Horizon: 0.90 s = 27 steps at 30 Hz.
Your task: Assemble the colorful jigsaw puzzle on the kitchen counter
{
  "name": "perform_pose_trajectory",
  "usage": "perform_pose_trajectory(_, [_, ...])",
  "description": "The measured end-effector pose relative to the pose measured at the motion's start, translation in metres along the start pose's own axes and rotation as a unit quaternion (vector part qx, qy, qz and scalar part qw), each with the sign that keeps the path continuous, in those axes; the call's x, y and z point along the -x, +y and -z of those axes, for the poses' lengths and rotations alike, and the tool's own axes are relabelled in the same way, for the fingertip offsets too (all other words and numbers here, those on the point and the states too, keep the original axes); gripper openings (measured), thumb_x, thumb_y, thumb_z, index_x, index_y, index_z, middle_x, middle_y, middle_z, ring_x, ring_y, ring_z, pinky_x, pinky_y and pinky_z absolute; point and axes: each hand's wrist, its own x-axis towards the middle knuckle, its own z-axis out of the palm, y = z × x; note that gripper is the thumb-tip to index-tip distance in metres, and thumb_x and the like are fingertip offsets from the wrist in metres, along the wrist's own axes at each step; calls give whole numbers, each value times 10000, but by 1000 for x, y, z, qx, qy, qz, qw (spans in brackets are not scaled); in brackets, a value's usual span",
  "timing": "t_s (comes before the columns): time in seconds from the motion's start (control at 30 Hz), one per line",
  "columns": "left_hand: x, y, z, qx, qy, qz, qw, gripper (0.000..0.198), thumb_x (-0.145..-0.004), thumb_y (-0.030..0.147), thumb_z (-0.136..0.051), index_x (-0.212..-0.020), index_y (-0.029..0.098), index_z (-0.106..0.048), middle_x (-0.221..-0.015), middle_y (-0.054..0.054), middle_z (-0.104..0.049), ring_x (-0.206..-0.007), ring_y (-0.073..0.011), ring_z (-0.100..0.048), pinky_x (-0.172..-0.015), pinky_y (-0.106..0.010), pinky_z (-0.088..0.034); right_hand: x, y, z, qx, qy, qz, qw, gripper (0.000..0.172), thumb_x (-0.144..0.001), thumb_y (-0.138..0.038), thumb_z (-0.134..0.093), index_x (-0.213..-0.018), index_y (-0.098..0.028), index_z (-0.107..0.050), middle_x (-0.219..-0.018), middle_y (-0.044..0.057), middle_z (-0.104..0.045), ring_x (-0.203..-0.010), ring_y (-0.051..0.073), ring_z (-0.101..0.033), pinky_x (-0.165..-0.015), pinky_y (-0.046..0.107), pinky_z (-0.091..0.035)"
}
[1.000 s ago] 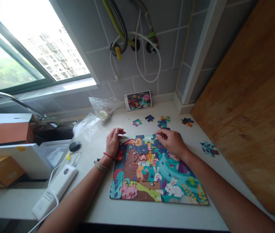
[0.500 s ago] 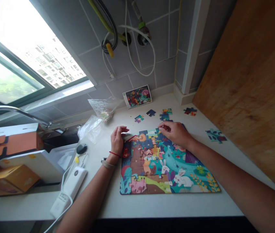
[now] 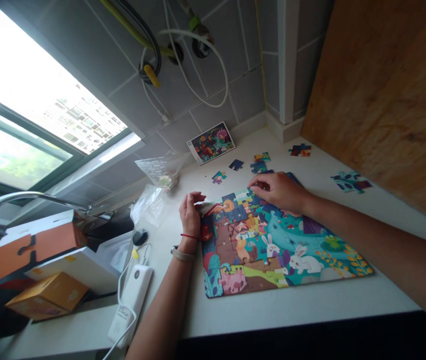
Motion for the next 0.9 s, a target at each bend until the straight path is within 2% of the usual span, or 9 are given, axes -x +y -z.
perform_pose_trajectory(0.2, [1, 3, 1, 26, -12, 0, 1000, 500, -1024, 598, -480, -930, 170, -719, -849, -79, -769, -798, -190, -726, -674, -272, -537, 2, -6, -1, 12, -7, 10, 1000, 256, -907, -395, -605, -954, -226, -791, -728, 7, -751, -632, 173, -660, -626, 274, -471])
perform_pose_trajectory(0.3, [2, 4, 1, 48, -9, 3, 999, 480, -1005, 598, -523, -922, 170, -725, -842, -77, -767, -807, -198, -721, -679, -277, -531, -3, -3, 8, 51, 7, 34, 998, 236, -926, -352, -596, -963, -218, -787, -818, 31, -787, -722, 196, -703, -711, 293, -520])
perform_pose_trajectory(0.4, [2, 2, 1, 33, -17, -1, 999, 482, -1023, 582, -484, -940, 174, -725, -856, -78, -772, -816, -203, -726, -686, -288, -529, -13, 14, 29, 151, 111, 37, 982, 268, -942, -289, -554, -1033, -186, -784, -1037, 103, -808, -1003, 272, -727, -957, 380, -532])
perform_pose_trajectory(0.47, [2, 2, 1, 27, -21, -2, 999, 476, -1031, 570, -467, -948, 176, -721, -864, -77, -773, -824, -202, -726, -701, -292, -526, -20, 31, 45, 233, 173, -18, 957, 365, -940, -265, -542, -1213, -130, -744, -1208, 162, -774, -1148, 318, -690, -1068, 434, -496])
perform_pose_trajectory(0.5, [2, 2, 1, 26, -21, -2, 999, 471, -1031, 566, -465, -949, 177, -720, -864, -76, -773, -828, -202, -726, -708, -294, -525, -22, 40, 52, 267, 176, -52, 946, 417, -939, -245, -532, -1290, -109, -710, -1281, 181, -745, -1202, 328, -670, -1100, 442, -481])
perform_pose_trajectory(0.6, [2, 3, 2, 24, -20, -4, 1000, 461, -1023, 560, -472, -942, 178, -718, -853, -75, -771, -822, -203, -725, -713, -298, -525, -24, 60, 64, 339, 125, -115, 926, 498, -929, -206, -515, -1393, -72, -639, -1405, 215, -673, -1315, 346, -609, -1129, 446, -466])
perform_pose_trajectory(0.73, [3, 3, 3, 26, -10, -5, 1000, 475, -1039, 534, -418, -950, 176, -718, -863, -78, -774, -820, -204, -723, -702, -302, -529, -21, 70, 64, 348, 106, -125, 923, 530, -928, -208, -512, -1431, -71, -607, -1407, 222, -673, -1252, 371, -643, -1059, 474, -511])
perform_pose_trajectory(0.9, [5, 1, 4, 39, -1, 3, 999, 539, -1065, 536, -309, -985, 171, -699, -884, -89, -781, -849, -211, -735, -707, -310, -530, -23, 74, 66, 363, 106, -121, 918, 549, -939, -266, -539, -1450, -73, -595, -1377, 215, -696, -1214, 372, -661, -1052, 473, -509])
